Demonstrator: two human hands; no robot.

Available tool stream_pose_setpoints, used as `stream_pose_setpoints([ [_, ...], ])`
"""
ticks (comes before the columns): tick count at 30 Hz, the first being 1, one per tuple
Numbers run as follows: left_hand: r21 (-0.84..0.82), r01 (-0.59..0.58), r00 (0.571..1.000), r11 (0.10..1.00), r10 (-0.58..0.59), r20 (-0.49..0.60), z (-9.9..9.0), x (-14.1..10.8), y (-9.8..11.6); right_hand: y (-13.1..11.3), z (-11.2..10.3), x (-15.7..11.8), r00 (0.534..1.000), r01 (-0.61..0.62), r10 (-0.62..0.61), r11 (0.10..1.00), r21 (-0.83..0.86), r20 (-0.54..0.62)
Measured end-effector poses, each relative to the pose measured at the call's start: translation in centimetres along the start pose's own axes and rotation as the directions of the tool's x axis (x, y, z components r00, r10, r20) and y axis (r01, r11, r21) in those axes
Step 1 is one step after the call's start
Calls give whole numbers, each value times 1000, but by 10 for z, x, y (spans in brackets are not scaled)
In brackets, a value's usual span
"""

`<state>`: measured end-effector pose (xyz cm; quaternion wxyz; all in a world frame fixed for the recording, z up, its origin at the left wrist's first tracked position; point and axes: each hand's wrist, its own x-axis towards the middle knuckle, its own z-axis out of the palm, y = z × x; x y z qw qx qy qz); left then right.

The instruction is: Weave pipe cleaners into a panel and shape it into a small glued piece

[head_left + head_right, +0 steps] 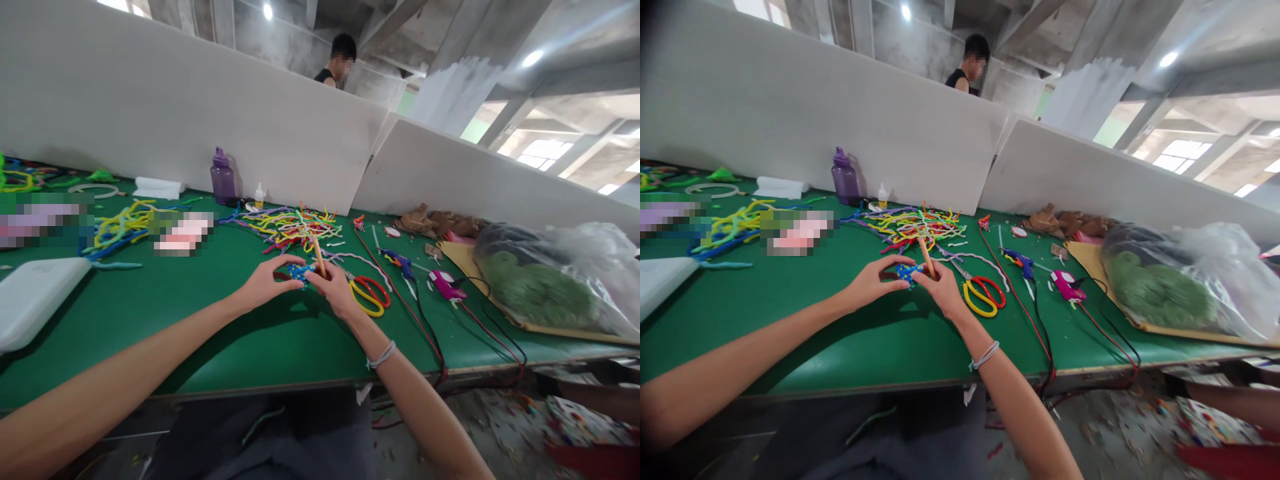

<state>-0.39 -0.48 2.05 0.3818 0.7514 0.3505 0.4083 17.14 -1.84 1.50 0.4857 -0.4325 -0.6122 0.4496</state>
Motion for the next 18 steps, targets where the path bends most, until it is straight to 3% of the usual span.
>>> stream_pose_setpoints([
  [3, 80, -43, 998, 996, 46, -39, 1, -1, -1, 1, 1, 1, 998, 38, -42, 996, -78, -51],
  [6, 101, -15, 998, 995, 21, -59, 0, -2, -3, 0, 0, 2, 997, 56, -62, 991, -120, -44],
  [12, -109, 50, 999, 993, -51, -4, -4, 0, -4, -6, -8, 1, 994, 103, -96, 985, -137, 58],
  [18, -127, 56, 996, 990, -47, 73, -3, 1, -8, -8, -6, 1, 973, 220, -196, 944, -244, 122],
])
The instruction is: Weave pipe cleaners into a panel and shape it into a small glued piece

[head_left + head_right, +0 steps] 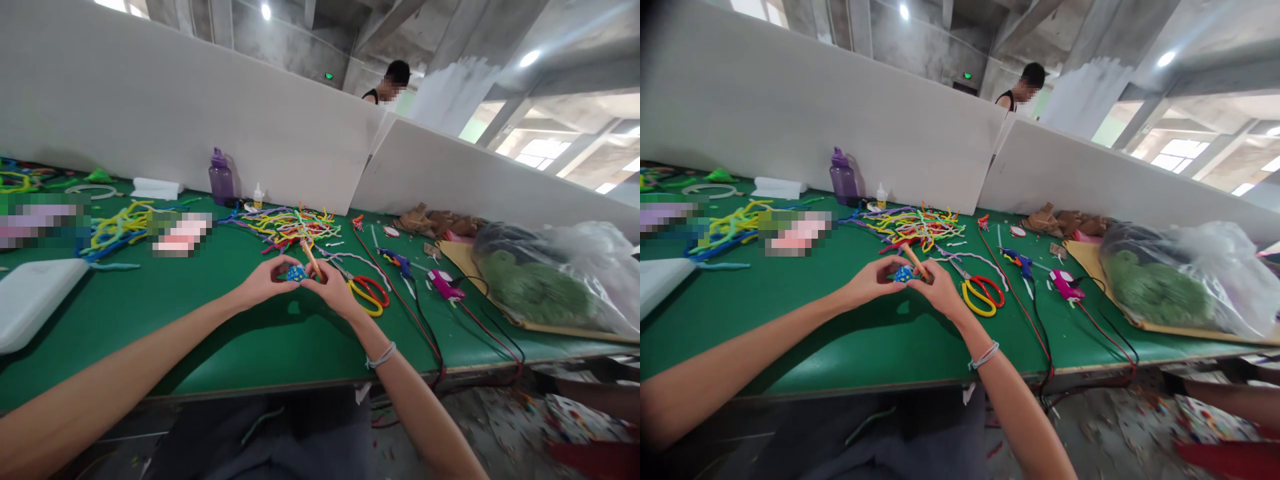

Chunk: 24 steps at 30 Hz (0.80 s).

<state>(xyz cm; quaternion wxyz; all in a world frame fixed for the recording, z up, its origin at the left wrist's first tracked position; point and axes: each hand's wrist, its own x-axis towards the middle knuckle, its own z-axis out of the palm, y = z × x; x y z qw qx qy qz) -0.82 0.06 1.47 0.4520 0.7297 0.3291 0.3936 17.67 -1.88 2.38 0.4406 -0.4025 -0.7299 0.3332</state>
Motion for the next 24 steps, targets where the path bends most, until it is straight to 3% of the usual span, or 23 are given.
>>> stream_pose_setpoints([
  [5, 19, -2, 1000, 1000, 2, -4, 0, -1, 0, 1, 2, 1, 1000, 26, -26, 999, -38, 6],
  [10, -146, 117, 993, 982, -119, -9, 0, -1, 5, 3, -6, 0, 981, -191, 176, 955, 227, 83],
  [13, -168, 161, 987, 973, -158, 28, -1, 0, 7, 2, -9, 0, 976, -219, 209, 930, 295, 66],
  [19, -169, 180, 974, 969, -152, 166, 1, -1, 3, -2, -4, -1, 997, -5, 0, 998, 64, 77],
  [24, -149, 187, 975, 971, -165, 146, 10, -3, 2, 3, 4, -2, 997, 46, -54, 987, -153, -46],
])
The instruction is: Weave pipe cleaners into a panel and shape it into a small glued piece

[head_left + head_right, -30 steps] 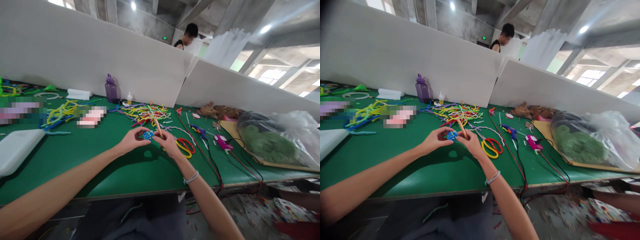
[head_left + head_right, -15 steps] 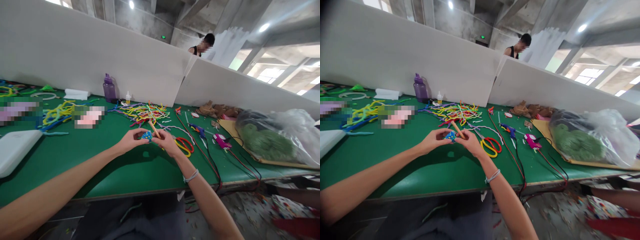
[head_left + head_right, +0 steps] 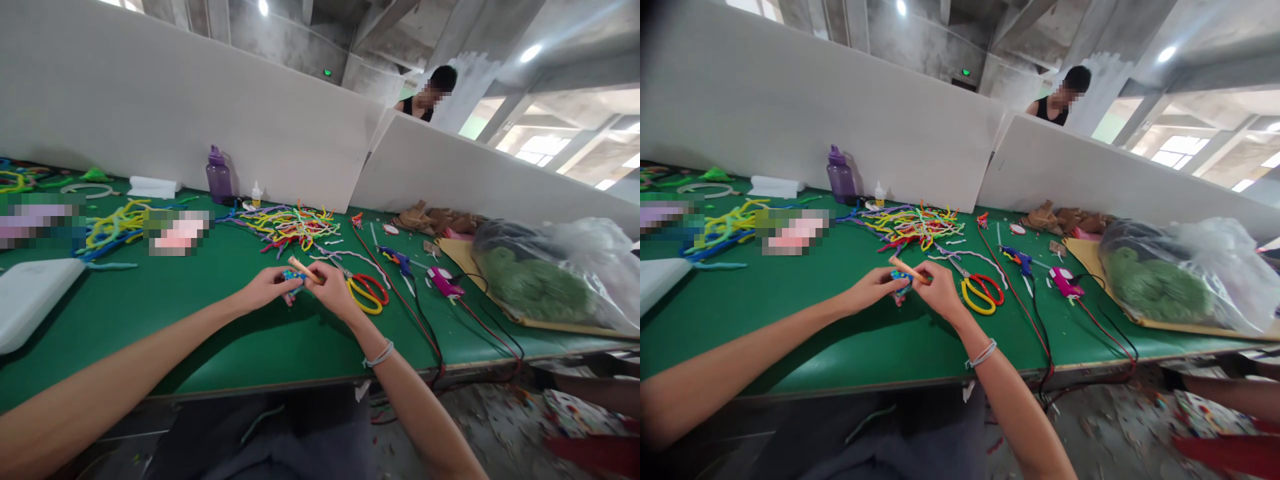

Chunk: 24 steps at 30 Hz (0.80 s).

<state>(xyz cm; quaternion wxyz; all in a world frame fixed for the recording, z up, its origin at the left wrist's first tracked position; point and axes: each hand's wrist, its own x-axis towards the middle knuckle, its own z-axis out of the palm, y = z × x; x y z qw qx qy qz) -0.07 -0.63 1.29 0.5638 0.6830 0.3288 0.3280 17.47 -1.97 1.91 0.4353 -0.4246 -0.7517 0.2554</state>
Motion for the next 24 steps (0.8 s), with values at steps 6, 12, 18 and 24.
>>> stream_pose_setpoints([
  [6, -103, 16, 995, 994, -27, -98, 10, 2, 2, -3, 5, -2, 980, 50, -68, 994, -98, -187],
  [12, -151, 20, 996, 988, -33, -85, 10, 1, 3, -4, 0, -1, 986, 11, -11, 1000, -5, -166],
  [18, -304, 105, 994, 947, -91, 62, 5, -3, 4, -2, -15, 1, 923, -305, 173, 873, 380, 343],
  [24, -336, 153, 984, 929, -113, 136, 7, -4, 6, 2, -2, 0, 969, -226, 162, 886, 406, 187],
])
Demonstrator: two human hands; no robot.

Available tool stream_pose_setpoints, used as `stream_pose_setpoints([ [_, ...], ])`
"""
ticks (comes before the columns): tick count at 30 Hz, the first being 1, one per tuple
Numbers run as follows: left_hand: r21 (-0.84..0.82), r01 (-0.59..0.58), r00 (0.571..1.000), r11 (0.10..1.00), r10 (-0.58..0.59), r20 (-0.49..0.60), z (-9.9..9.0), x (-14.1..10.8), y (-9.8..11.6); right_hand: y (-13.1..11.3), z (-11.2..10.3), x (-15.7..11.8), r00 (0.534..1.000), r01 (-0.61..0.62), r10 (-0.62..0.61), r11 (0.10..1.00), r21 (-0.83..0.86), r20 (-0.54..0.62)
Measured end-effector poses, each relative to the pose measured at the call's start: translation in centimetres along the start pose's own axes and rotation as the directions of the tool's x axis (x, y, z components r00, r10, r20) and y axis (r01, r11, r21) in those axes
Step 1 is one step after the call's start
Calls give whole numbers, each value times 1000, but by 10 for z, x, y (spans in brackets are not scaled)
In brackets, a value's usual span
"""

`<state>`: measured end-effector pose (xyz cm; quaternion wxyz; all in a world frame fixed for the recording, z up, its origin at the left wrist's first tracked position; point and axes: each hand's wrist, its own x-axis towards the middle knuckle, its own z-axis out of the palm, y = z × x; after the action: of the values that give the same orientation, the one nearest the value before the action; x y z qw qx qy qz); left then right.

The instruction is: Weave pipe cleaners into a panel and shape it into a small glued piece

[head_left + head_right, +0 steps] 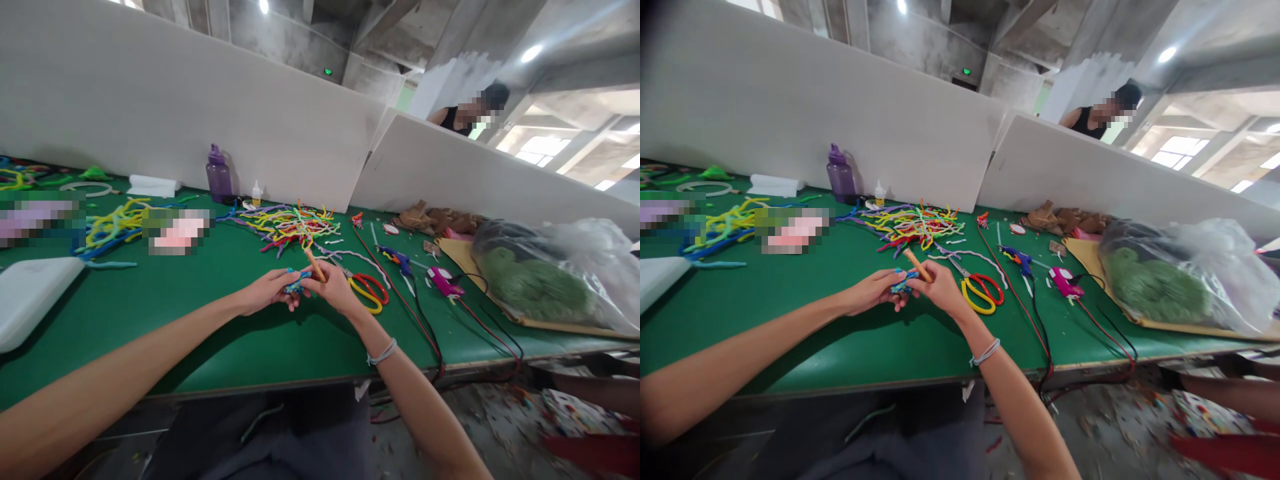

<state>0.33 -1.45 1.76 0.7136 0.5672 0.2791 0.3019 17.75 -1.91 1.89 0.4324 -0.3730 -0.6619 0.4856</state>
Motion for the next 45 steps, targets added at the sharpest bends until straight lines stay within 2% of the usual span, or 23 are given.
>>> stream_pose_setpoints([
  [3, -12, -9, 1000, 1000, 9, 11, -1, 1, -2, 3, 3, 1, 999, 39, -39, 999, -12, -32],
  [6, 13, -24, 999, 1000, 24, -26, -3, 3, -4, 3, 2, 1, 997, 48, -50, 998, -34, -60],
  [8, 64, -43, 997, 997, 46, -55, -4, 3, -4, 3, 1, 1, 995, 27, -32, 998, -55, -91],
  [10, 192, -80, 992, 978, 97, -78, -6, 3, -3, 3, 0, 2, 992, -9, 2, 999, -52, -127],
  [12, 420, -98, 983, 902, 154, -101, -8, 2, -1, 4, 0, 2, 986, -50, 49, 999, -6, -161],
  [14, 643, -80, 972, 761, 204, -120, -9, 0, 2, 4, 1, 3, 981, -87, 94, 995, 48, -171],
  [16, 765, -60, 966, 641, 230, -117, -9, -2, 5, 4, 1, 3, 983, -108, 118, 991, 72, -144],
  [18, 804, -63, 966, 591, 238, -99, -9, -3, 6, 3, 2, 2, 987, -116, 122, 991, 62, -104],
  [20, 799, -63, 972, 598, 220, -88, -8, -3, 7, 3, 3, 2, 989, -118, 121, 992, 36, -82],
  [25, 641, 42, 994, 767, 32, -104, -12, 2, 4, 10, 4, 3, 988, -53, 43, 996, -68, -146],
  [28, 586, 84, 994, 806, -27, -106, -16, 4, 3, 13, 4, 3, 988, -41, 25, 995, -96, -154],
  [33, 603, 49, 995, 797, 11, -95, -18, 3, 2, 16, 3, 2, 988, -32, 10, 989, -144, -153],
  [38, 683, 10, 993, 730, 75, -94, -14, 2, 3, 16, 2, 3, 986, -24, -8, 982, -189, -169],
  [45, 719, 10, 987, 695, 110, -121, -11, 0, 6, 4, -2, 1, 999, -24, 23, 998, -56, -28],
])
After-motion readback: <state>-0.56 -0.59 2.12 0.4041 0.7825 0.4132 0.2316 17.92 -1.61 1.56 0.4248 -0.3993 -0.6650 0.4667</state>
